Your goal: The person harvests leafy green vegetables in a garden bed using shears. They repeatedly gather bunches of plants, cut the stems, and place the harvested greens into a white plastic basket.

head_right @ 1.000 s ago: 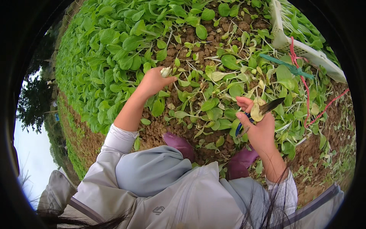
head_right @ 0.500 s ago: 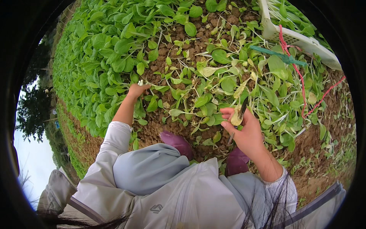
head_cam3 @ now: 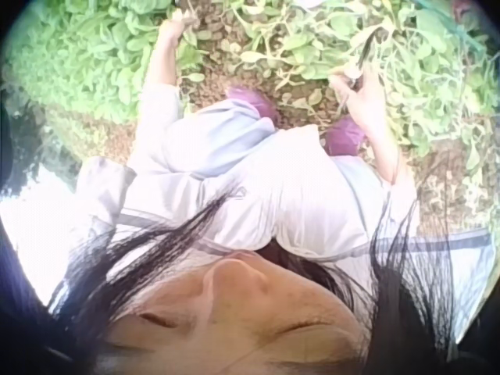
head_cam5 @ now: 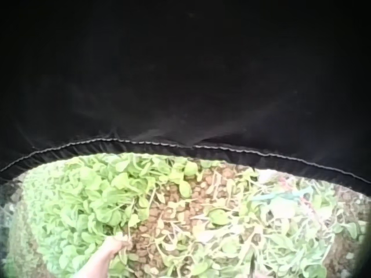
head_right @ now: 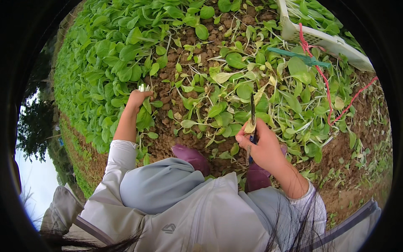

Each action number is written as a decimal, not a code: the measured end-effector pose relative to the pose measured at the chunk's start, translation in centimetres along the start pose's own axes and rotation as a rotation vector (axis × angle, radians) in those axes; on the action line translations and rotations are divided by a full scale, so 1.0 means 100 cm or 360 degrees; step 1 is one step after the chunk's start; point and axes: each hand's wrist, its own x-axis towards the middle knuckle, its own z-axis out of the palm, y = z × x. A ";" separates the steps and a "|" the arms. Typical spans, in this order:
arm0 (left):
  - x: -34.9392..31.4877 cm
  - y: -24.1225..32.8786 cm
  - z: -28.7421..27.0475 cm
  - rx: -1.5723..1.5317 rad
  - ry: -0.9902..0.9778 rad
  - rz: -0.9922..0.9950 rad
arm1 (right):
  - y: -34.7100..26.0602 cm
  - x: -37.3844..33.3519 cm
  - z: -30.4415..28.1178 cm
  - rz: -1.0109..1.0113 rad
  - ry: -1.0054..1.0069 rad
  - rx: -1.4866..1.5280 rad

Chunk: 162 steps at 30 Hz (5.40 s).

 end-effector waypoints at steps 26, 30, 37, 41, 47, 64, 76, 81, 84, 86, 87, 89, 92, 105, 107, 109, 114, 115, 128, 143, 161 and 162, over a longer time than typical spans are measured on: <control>-0.134 0.085 0.142 0.0005 -0.1334 0.0619 | -0.005 -0.006 0.000 0.0492 -0.0341 0.0012; -0.108 0.076 0.126 0.0069 -0.1220 0.0451 | 0.001 -0.009 -0.001 0.0542 -0.0034 0.0143; -0.017 0.039 0.067 -0.0567 -0.0138 0.0005 | 0.004 -0.005 -0.002 0.0426 0.0043 0.0257; -0.004 0.024 0.094 -0.0387 -0.0232 -0.0130 | 0.004 -0.004 0.002 0.0445 -0.0031 0.0274; -0.007 0.018 0.099 -0.0581 -0.0265 -0.0026 | 0.000 -0.005 0.003 0.0483 -0.0040 0.0263; -0.118 0.093 0.094 -0.0347 -0.1359 0.0381 | -0.018 -0.004 0.000 0.0144 -0.0356 -0.0800; -0.140 0.097 0.121 0.0235 -0.1443 0.0733 | -0.007 -0.001 -0.002 0.0251 -0.0233 -0.0668; -0.144 0.094 0.138 0.0353 -0.0989 0.0892 | -0.002 0.001 0.002 0.0165 -0.0185 -0.0630; -0.136 0.080 0.149 0.0321 -0.0936 0.0949 | -0.005 -0.001 0.004 0.0212 -0.0171 -0.0577; -0.128 0.068 0.153 0.0328 -0.0867 0.1254 | -0.009 -0.002 0.005 0.0299 -0.0186 -0.0510; -0.132 0.073 0.152 0.0158 -0.1029 0.0874 | -0.009 -0.003 0.005 0.0357 -0.0194 -0.0469; -0.135 0.079 0.150 -0.0188 -0.1278 0.0396 | -0.006 -0.003 0.006 0.0350 -0.0211 -0.0444; -0.135 0.078 0.150 -0.0558 -0.1527 0.0192 | -0.001 -0.003 0.011 0.0321 -0.0163 -0.0525; -0.160 0.063 0.160 -0.0156 -0.0980 0.1599 | -0.005 -0.002 0.019 0.0531 -0.0350 -0.0412; -0.154 0.061 0.153 -0.0198 -0.0822 0.1684 | -0.004 -0.004 0.016 0.0596 -0.0352 -0.0313; -0.141 0.064 0.134 -0.0039 -0.0509 0.1911 | -0.002 -0.007 0.011 0.0610 -0.0294 -0.0188; -0.115 0.059 0.063 -0.0447 -0.0163 0.1043 | 0.001 -0.008 0.006 0.0622 -0.0201 -0.0060; -0.112 0.061 0.049 -0.0690 -0.0097 0.0953 | 0.003 -0.007 0.006 0.0616 -0.0207 -0.0063; -0.056 0.025 -0.038 -0.0173 0.0160 0.0490 | 0.000 -0.009 0.004 0.0588 -0.0270 -0.0061; 0.072 0.111 0.028 0.2814 0.0641 0.2118 | 0.002 -0.009 0.005 0.0679 -0.0264 -0.0230; 0.091 0.148 0.037 0.2537 0.0643 0.1045 | -0.003 -0.008 0.003 0.0729 -0.0272 -0.0255; 0.081 0.153 0.035 0.2528 0.0626 0.1048 | -0.003 -0.009 0.003 0.0716 -0.0261 -0.0257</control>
